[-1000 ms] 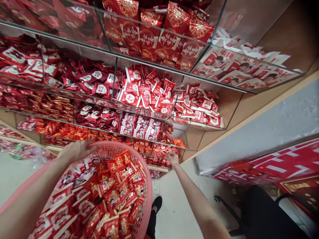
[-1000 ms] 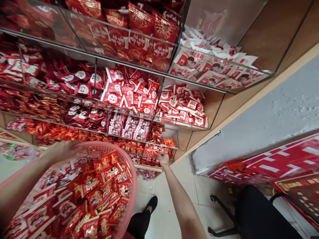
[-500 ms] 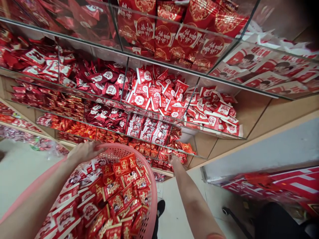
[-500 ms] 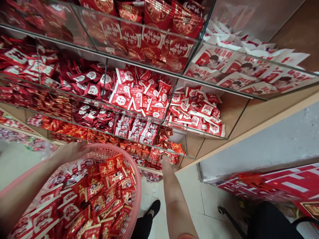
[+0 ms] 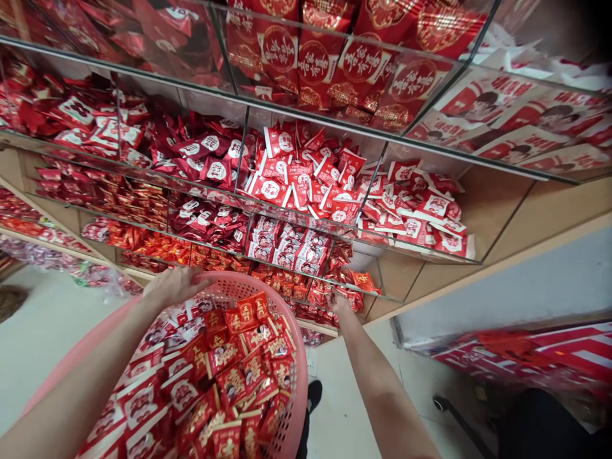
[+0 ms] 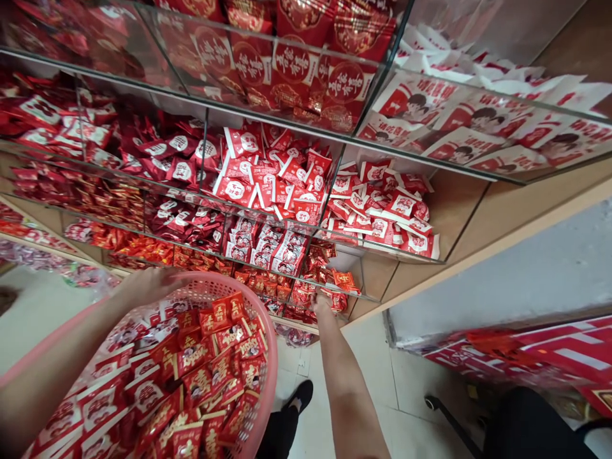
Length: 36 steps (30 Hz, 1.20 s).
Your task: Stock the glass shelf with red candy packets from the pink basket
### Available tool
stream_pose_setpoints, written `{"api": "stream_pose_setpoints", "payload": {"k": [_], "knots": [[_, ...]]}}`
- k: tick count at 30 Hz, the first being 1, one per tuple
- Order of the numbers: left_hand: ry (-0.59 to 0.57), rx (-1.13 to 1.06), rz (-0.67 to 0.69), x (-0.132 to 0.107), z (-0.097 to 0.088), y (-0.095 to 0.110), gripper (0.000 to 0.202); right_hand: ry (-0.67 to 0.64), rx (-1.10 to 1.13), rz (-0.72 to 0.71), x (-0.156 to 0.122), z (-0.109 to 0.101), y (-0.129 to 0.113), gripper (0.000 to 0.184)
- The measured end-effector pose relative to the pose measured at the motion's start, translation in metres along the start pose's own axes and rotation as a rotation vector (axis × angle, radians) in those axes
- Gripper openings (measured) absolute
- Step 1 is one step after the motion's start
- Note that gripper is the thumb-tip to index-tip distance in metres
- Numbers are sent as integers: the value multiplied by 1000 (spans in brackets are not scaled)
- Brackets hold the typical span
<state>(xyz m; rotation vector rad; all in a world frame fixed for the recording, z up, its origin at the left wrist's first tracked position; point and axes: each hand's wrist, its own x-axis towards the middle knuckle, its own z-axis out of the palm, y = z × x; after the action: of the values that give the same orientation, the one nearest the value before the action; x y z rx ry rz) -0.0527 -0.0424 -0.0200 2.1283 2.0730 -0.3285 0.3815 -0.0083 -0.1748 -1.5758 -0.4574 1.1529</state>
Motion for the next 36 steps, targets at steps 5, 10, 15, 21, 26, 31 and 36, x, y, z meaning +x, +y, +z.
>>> {"api": "stream_pose_setpoints", "payload": {"k": [5, 10, 15, 21, 26, 31, 36], "knots": [[-14, 7, -29, -3, -13, 8, 78, 31, 151, 143, -37, -28, 5, 11], [-38, -11, -37, 4, -18, 13, 75, -70, 269, 184, -113, -75, 3, 15], [-32, -32, 5, 13, -15, 16, 77, -308, 294, 209, -197, -88, -15, 38], [-40, -32, 16, 10, -21, 22, 79, -630, -79, 51, -272, -49, -37, 31], [-37, -19, 4, 5, -25, 20, 79, -925, -277, -11, -298, -20, -32, 28], [-21, -47, -9, 4, -22, 12, 76, -990, -445, -116, -292, -15, -32, 28], [-21, -25, -19, 4, -20, 6, 76, -1029, -593, -78, -281, -22, -39, 25]]}}
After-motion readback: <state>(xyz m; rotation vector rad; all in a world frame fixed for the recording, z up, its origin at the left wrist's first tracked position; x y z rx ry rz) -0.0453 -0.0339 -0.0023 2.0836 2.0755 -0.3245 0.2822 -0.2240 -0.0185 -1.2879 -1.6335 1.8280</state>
